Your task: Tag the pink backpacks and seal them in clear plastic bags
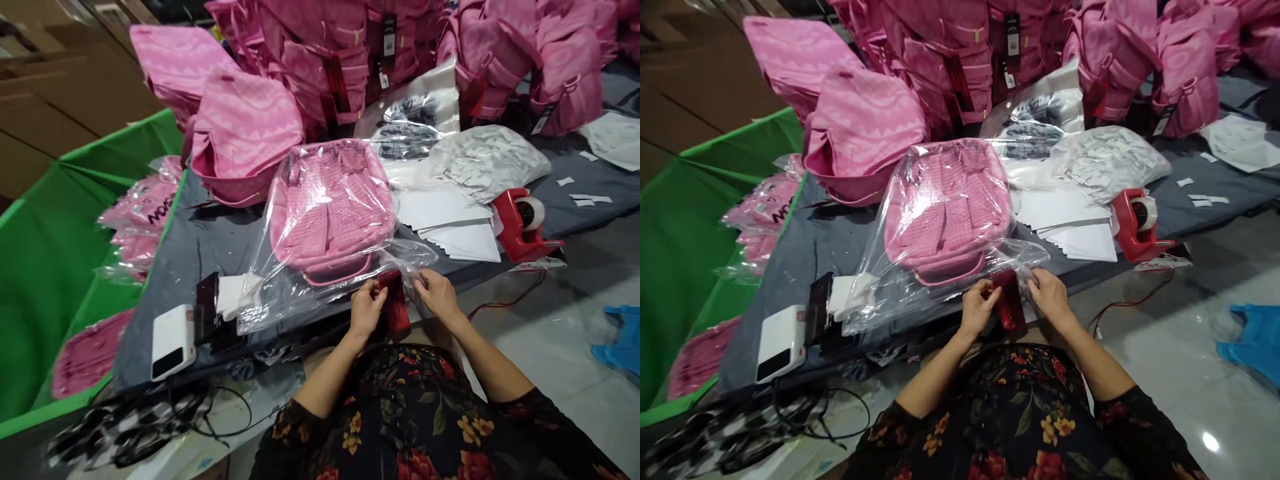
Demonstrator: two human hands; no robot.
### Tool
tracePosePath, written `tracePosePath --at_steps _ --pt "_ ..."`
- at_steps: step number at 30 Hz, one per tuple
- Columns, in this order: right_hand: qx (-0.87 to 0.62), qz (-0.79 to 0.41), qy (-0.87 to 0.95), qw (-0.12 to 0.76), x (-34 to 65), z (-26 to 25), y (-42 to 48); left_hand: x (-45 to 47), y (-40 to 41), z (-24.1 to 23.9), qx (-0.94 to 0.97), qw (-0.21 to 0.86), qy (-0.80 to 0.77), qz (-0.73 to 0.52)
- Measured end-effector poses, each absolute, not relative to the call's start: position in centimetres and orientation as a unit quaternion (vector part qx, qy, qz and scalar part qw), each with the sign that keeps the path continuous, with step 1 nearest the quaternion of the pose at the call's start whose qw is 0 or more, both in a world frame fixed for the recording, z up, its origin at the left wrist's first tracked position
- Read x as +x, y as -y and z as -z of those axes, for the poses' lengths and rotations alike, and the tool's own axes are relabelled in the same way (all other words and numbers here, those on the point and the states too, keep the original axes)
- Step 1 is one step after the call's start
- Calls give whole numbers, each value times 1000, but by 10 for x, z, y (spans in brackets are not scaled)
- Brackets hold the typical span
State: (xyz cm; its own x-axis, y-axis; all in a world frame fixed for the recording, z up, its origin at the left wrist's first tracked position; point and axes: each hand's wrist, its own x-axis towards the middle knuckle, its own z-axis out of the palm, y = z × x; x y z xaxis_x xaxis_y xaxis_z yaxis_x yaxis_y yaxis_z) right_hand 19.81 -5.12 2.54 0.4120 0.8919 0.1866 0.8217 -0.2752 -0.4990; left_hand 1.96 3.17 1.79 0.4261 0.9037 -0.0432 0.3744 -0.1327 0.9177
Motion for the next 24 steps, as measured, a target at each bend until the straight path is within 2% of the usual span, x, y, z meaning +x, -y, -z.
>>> tracePosePath --at_steps 4,8,14,16,20,24 --pt "-781 34 575 241 191 -33 79 25 -18 -36 751 440 -405 -282" --pt "-760 38 607 229 178 -31 95 28 -16 -37 857 383 -245 -244" --pt "-746 22 632 211 177 -7 109 30 -56 -32 969 82 -101 -210" --pt "-732 25 649 204 173 0 119 38 -69 -42 981 25 -3 -193" --pt "-709 30 678 191 162 14 141 61 -82 -59 976 -4 212 -59" --pt "-752 28 636 174 164 24 151 64 -83 -56 964 1 267 11"
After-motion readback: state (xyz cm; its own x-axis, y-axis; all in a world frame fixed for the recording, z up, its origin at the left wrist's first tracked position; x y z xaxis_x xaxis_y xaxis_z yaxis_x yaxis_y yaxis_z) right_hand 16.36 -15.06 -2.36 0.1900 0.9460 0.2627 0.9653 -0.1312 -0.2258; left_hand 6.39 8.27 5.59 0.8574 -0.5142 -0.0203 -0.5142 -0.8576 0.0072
